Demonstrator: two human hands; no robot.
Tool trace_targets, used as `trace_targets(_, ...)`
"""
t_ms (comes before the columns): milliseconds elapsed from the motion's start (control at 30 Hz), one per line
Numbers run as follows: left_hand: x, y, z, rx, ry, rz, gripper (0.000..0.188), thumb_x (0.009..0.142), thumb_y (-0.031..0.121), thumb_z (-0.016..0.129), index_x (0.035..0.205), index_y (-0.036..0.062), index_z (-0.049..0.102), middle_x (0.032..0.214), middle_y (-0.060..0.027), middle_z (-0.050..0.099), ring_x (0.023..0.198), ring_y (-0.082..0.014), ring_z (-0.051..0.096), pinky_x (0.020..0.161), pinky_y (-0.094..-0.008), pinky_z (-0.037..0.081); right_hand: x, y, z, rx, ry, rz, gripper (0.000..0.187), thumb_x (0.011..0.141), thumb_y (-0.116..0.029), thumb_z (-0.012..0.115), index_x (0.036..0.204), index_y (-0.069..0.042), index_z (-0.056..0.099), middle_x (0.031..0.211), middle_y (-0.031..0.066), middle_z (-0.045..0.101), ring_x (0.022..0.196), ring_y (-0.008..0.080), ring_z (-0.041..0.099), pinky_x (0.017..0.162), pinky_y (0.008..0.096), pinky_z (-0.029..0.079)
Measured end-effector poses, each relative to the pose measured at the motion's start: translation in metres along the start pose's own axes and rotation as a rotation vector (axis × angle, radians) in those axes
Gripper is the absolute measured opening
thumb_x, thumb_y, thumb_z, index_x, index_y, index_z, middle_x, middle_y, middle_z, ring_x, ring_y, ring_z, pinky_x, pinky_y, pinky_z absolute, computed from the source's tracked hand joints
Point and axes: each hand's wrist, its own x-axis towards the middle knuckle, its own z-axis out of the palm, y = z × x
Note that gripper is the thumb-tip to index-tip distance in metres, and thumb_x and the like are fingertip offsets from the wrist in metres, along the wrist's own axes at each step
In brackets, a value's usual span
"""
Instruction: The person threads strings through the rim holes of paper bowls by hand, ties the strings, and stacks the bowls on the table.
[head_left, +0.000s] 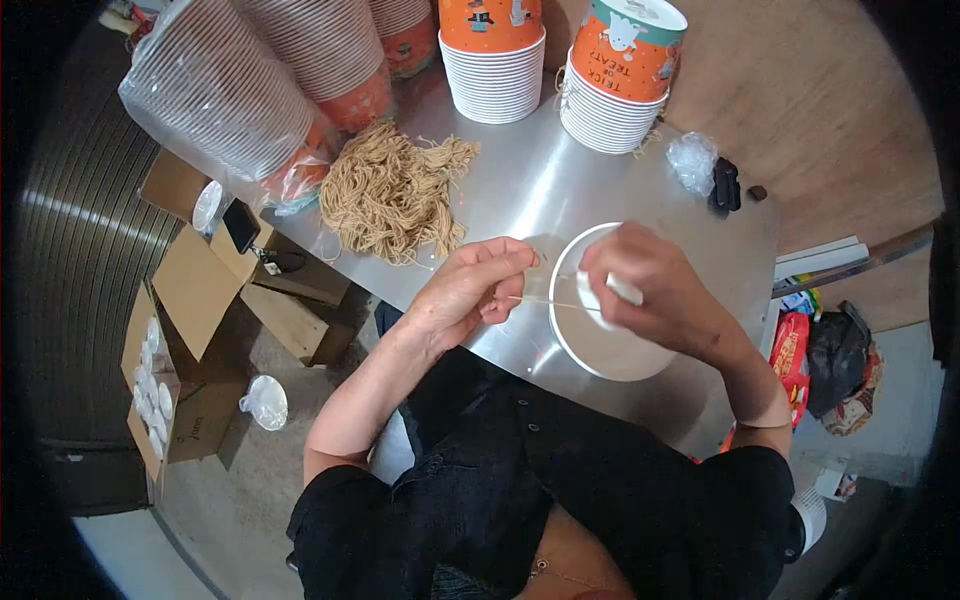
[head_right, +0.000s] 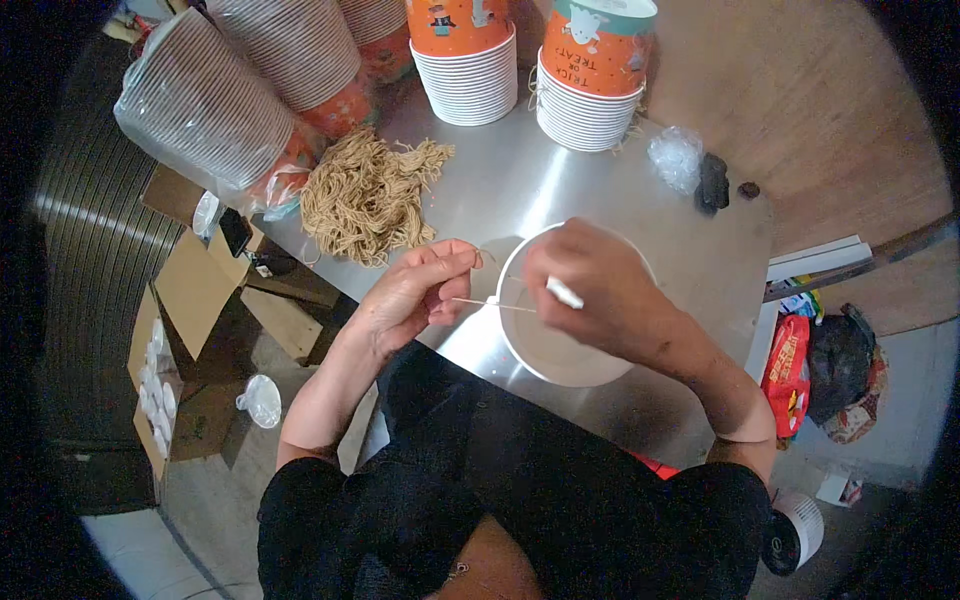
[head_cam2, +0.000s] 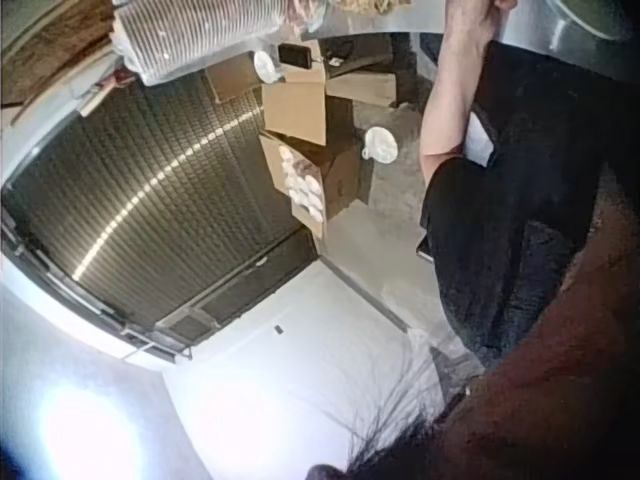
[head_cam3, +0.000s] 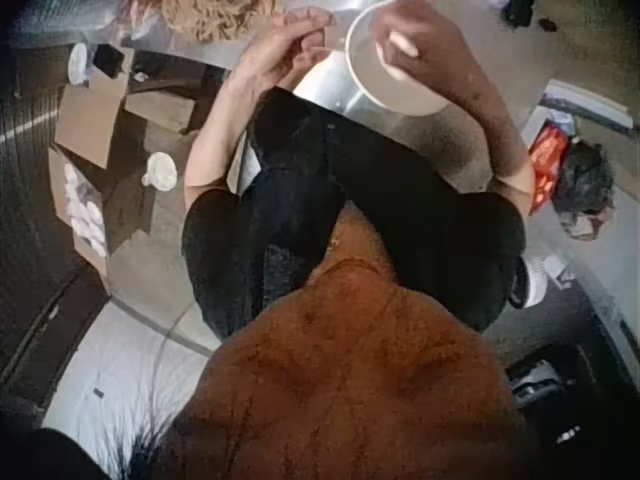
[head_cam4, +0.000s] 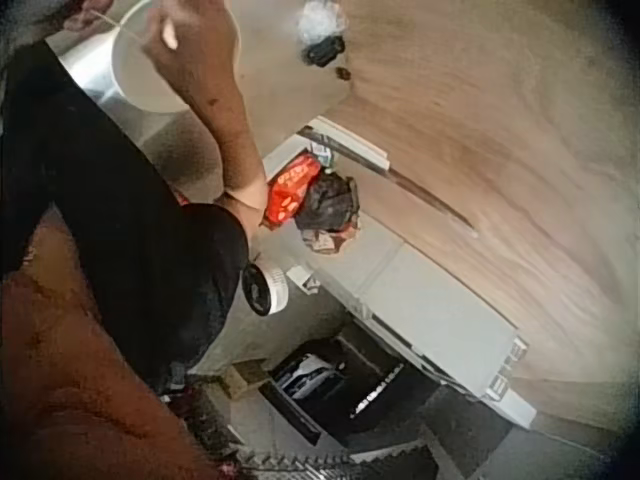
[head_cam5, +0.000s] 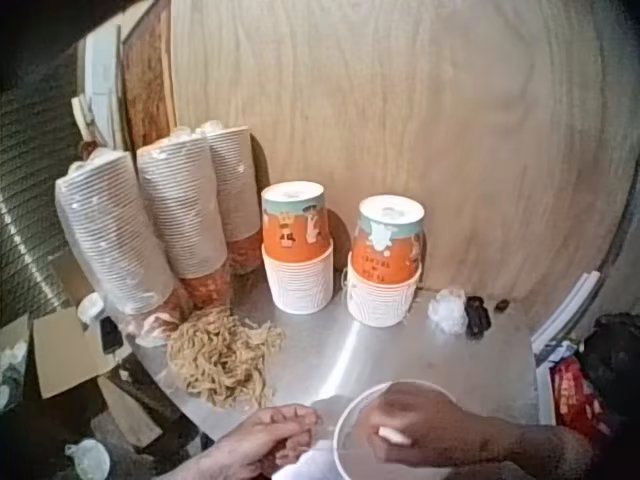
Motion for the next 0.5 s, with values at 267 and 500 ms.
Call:
trace_targets(267, -0.002, -0.019, 0.01, 0.12, -0.027, 0.03, 0.016, 0.104, 0.015, 0.065, 0.115, 0.0038, 0.067, 0.079, 0.0058, 0.057, 0.064, -0.0021, 0.046, 0.057, -0.0207, 0.037, 0.04, -0.004, 0.017, 0.117, -0.108, -0.239, 0.009, 0.083, -0.004, 0.069, 0.091, -0.003, 0.065, 0.089, 0.0106, 0.06, 0.085, 0.0317, 0.062, 0.077, 0.0408, 0.052)
trace_targets(500, -0.005, -0.037, 0.013, 0.153, 0.028, 0.214, 0.018, 0.104, 0.016, 0.068, 0.116, 0.0028, 0.068, 0.089, 0.0028, 0.063, 0.068, -0.0036, 0.049, 0.059, -0.0209, 0.038, 0.068, 0.05, 0.035, 0.252, -0.147, -0.096, 0.01, 0.09, -0.01, 0.064, 0.091, -0.001, 0.063, 0.08, 0.011, 0.062, 0.073, 0.0253, 0.062, 0.068, 0.0381, 0.05)
